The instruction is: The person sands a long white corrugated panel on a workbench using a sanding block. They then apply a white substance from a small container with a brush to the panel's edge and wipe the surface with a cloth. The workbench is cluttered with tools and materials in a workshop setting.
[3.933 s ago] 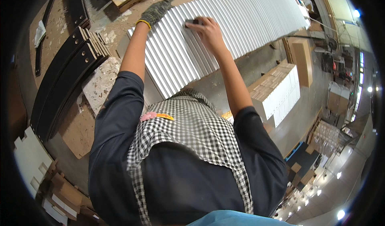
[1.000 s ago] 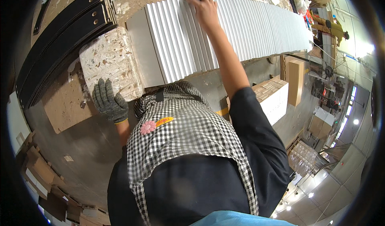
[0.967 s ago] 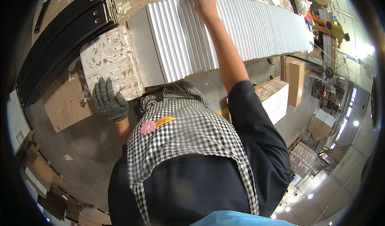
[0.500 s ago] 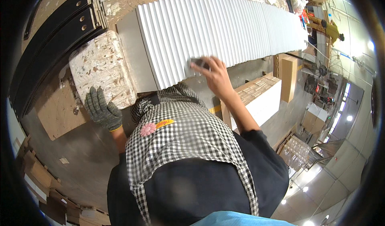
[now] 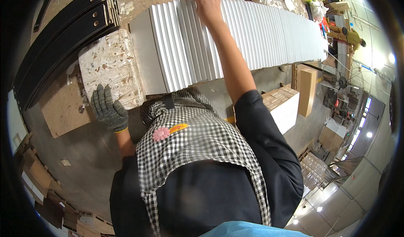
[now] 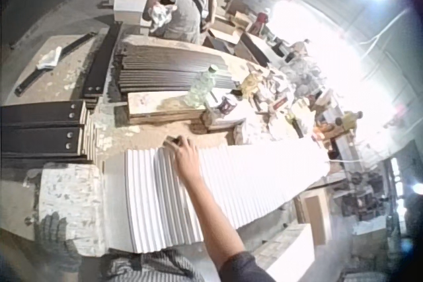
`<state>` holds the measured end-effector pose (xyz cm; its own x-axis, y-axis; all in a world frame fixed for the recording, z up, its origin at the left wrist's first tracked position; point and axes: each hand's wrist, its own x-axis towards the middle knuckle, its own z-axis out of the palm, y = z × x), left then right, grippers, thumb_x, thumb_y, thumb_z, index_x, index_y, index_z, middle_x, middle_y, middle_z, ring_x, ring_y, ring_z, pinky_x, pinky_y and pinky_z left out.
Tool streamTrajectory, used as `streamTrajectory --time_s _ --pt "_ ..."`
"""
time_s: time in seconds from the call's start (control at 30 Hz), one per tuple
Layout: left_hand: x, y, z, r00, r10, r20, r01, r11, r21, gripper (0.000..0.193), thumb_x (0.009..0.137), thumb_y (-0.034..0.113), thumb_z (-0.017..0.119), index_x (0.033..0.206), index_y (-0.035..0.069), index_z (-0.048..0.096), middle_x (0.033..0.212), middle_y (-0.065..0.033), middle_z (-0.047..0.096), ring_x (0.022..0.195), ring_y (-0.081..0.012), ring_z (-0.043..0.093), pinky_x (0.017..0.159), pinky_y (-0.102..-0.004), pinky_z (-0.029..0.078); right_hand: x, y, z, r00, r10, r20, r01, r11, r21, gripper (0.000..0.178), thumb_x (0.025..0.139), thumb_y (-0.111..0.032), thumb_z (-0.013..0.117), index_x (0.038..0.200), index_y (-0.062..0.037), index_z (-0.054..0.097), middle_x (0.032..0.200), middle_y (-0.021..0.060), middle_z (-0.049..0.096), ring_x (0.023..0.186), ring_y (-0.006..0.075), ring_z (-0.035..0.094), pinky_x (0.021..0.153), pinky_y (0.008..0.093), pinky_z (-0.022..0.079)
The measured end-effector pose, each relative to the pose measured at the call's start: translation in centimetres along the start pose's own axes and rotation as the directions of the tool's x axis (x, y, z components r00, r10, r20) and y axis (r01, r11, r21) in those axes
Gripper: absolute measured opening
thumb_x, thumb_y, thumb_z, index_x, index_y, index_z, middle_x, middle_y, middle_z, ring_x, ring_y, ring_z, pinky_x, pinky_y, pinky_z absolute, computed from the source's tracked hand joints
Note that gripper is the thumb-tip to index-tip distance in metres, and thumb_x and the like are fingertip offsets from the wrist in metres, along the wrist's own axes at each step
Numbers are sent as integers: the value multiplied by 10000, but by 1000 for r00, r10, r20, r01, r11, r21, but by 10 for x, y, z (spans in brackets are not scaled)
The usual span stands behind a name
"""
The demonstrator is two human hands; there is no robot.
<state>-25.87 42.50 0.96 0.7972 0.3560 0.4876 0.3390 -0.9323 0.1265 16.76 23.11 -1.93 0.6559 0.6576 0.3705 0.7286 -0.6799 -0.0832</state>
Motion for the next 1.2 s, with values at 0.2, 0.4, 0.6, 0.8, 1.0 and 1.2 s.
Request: streamTrajectory --time_s 0.2,0.4,0.6,0.8,1.0,1.2 --pt "-1 2 3 999 -12 -33 11 1000 -28 496 1086 346 338 1364 53 627 1431 -168 604 1315 -387 560 1154 -546 387 -15 9 2 983 -185 1 182 968 174 507 909 1 608 1277 -323 735 1251 76 644 1140 297 598 984 439 517" --pt "-5 -1 5 999 -7 -43 6 1000 -16 501 1086 352 334 1353 51 633 1415 -169 614 1301 -386 571 1140 -544 401 -162 -33 -133 891 -234 389 128 951 280 494 917 9 604 1276 -302 741 1320 55 629 1187 269 579 1061 419 522" --pt "-4 2 4 999 -11 -49 10 999 -32 507 1096 364 327 1348 49 633 1410 -168 617 1295 -386 576 1135 -544 409 -200 -54 -161 886 -184 426 58 955 292 586 892 49 595 1326 -329 702 1364 62 596 1219 278 560 1051 450 513" --pt "-1 0 1 999 -11 -34 11 1000 -10 498 1094 360 332 1358 60 631 1432 -161 605 1313 -372 565 1150 -542 397 -65 -28 -31 996 -89 12 87 993 79 573 917 36 599 1330 -348 704 1281 103 654 1152 307 607 962 465 526" --pt "-12 -3 4 999 -46 -27 46 999 -1 501 1083 369 343 1371 69 623 1446 -131 601 1333 -353 551 1172 -540 375 34 -3 15 983 -176 51 149 931 333 473 874 32 547 1195 -234 771 1199 120 675 1115 364 613 965 467 519" --pt "-11 -2 8 997 -46 -54 45 999 -26 504 1085 363 329 1375 67 617 1449 -124 600 1346 -338 546 1175 -532 377 2 -21 7 964 -265 -4 264 960 90 575 892 26 593 1296 -358 733 1290 72 656 1164 327 605 978 457 524"
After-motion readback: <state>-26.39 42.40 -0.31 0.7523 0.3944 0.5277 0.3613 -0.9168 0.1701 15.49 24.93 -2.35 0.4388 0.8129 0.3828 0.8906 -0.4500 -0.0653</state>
